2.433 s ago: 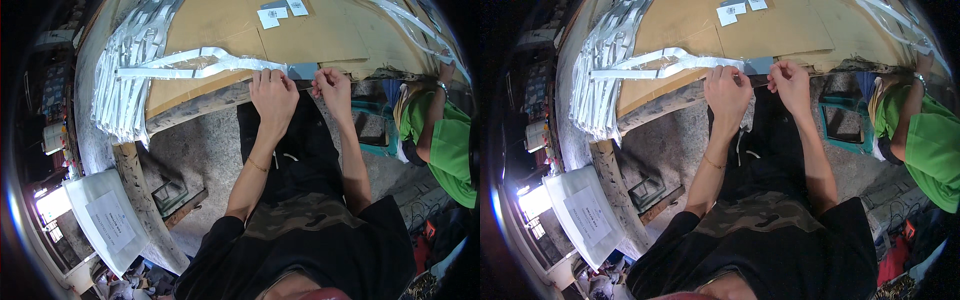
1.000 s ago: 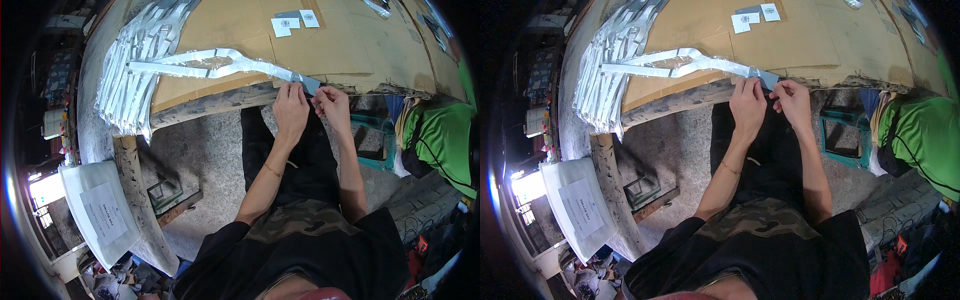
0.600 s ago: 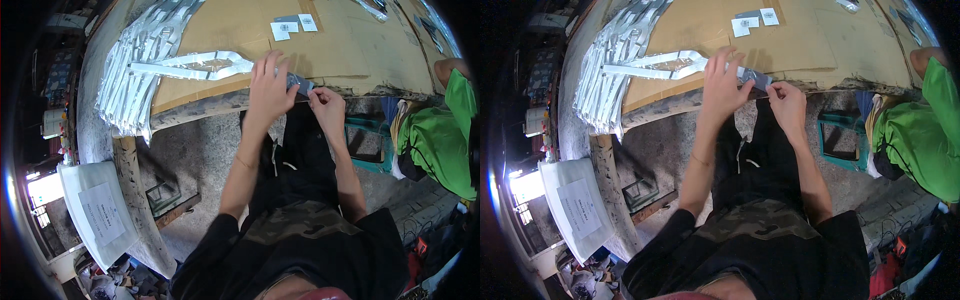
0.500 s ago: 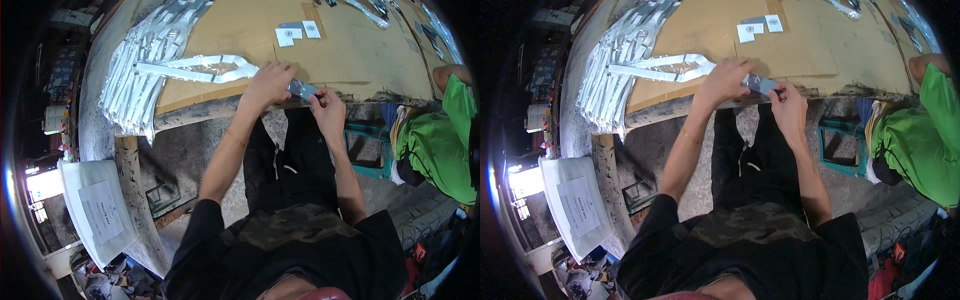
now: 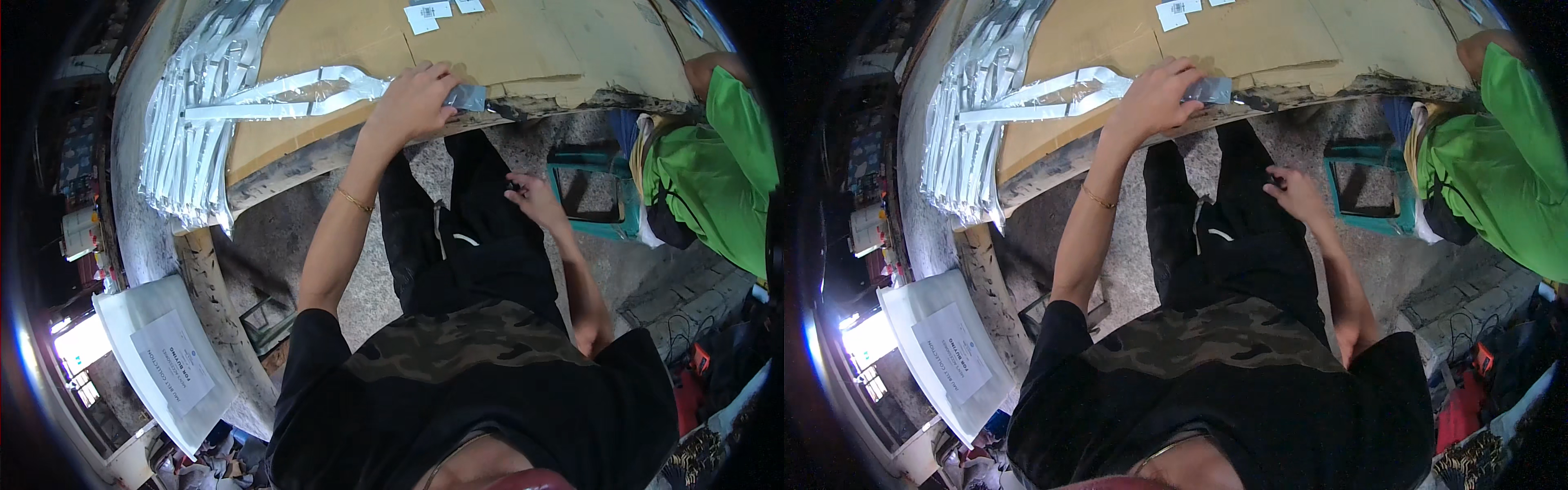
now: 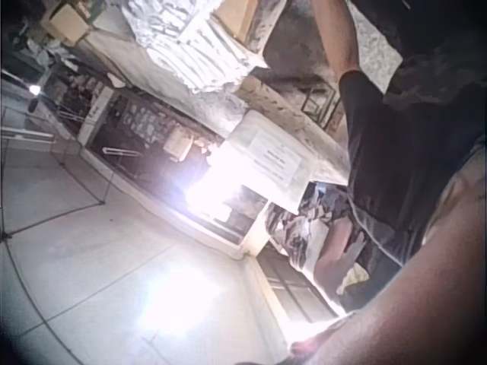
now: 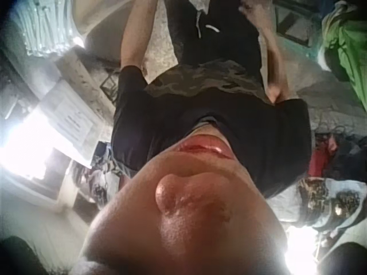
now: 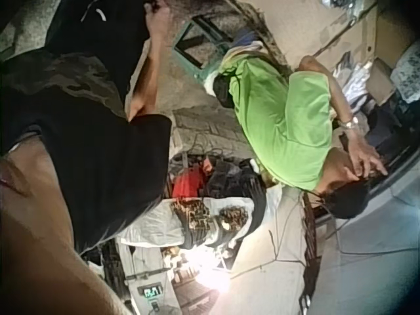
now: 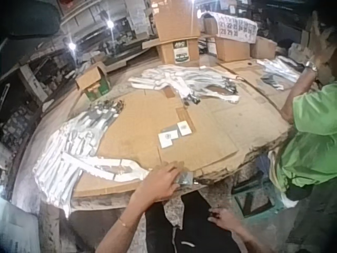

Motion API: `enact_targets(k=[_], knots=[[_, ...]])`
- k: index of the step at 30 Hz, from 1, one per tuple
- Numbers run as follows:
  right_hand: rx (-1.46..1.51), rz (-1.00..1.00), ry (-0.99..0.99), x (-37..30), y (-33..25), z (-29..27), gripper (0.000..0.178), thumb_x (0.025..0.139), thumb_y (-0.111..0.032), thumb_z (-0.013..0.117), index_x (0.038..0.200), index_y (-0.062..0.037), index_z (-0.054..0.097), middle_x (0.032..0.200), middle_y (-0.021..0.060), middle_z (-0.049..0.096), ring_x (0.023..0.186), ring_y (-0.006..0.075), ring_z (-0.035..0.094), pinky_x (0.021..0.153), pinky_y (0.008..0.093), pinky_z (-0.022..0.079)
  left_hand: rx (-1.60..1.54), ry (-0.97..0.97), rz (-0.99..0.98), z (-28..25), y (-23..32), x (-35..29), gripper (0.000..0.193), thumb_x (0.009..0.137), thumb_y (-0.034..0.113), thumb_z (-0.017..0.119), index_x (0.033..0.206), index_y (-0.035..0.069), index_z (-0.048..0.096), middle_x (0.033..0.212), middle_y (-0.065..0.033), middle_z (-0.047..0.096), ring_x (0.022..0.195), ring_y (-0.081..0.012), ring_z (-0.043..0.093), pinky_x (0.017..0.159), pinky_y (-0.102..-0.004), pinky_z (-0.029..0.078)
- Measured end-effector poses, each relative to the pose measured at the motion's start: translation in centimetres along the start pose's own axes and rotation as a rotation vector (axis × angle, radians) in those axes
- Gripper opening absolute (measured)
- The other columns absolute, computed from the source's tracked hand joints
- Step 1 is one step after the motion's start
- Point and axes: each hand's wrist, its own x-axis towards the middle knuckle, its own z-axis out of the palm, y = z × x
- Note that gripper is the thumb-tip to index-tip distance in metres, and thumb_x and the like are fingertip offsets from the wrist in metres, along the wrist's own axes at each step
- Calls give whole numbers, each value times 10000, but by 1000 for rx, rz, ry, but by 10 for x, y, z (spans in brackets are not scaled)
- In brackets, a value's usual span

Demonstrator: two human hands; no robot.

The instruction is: Assembling and organizing white leather or fabric straps with hardware and tags.

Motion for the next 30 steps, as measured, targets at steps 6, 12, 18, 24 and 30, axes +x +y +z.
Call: enact_targets(k=[6, 12, 18, 24, 30], knots=[[-14, 109, 22, 14, 16, 22, 157, 786, -35, 645, 931, 1, 695, 882, 202, 683, 851, 308, 684, 759, 373, 525, -4, 40, -6, 2, 5, -5, 390, 753, 224, 692, 1093, 52, 607, 1045, -123, 610, 1001, -327, 574, 889, -413, 461], [-126, 51, -124, 27, 15, 5, 92, 809, -32, 620, 857, 22, 677, 769, 154, 682, 709, 252, 679, 669, 332, 527, -19, 61, -25, -5, 12, -5, 369, 753, 228, 697, 1069, 53, 621, 1011, -135, 619, 969, -338, 586, 863, -415, 470], [549, 44, 148, 46, 33, -32, 100, 883, -49, 593, 880, 39, 641, 719, 49, 627, 652, 102, 613, 582, 249, 502, -54, 68, -47, -7, 13, -6, 357, 749, 211, 704, 1055, 48, 621, 999, -132, 621, 947, -342, 590, 851, -418, 470], [921, -28, 489, 69, -11, -56, 140, 902, -68, 619, 950, 63, 627, 837, 98, 653, 694, 152, 639, 659, 269, 563, -48, 72, -45, -5, 13, -8, 366, 743, 209, 711, 1055, 43, 619, 991, -134, 623, 947, -342, 589, 848, -416, 470], [801, -123, 875, 86, -26, -30, 222, 879, -76, 657, 981, 32, 492, 762, 116, 634, 638, 153, 628, 586, 274, 543, -66, 111, -50, -8, 17, -7, 367, 737, 191, 715, 1057, 37, 622, 991, -142, 624, 943, -347, 591, 842, -417, 472]])
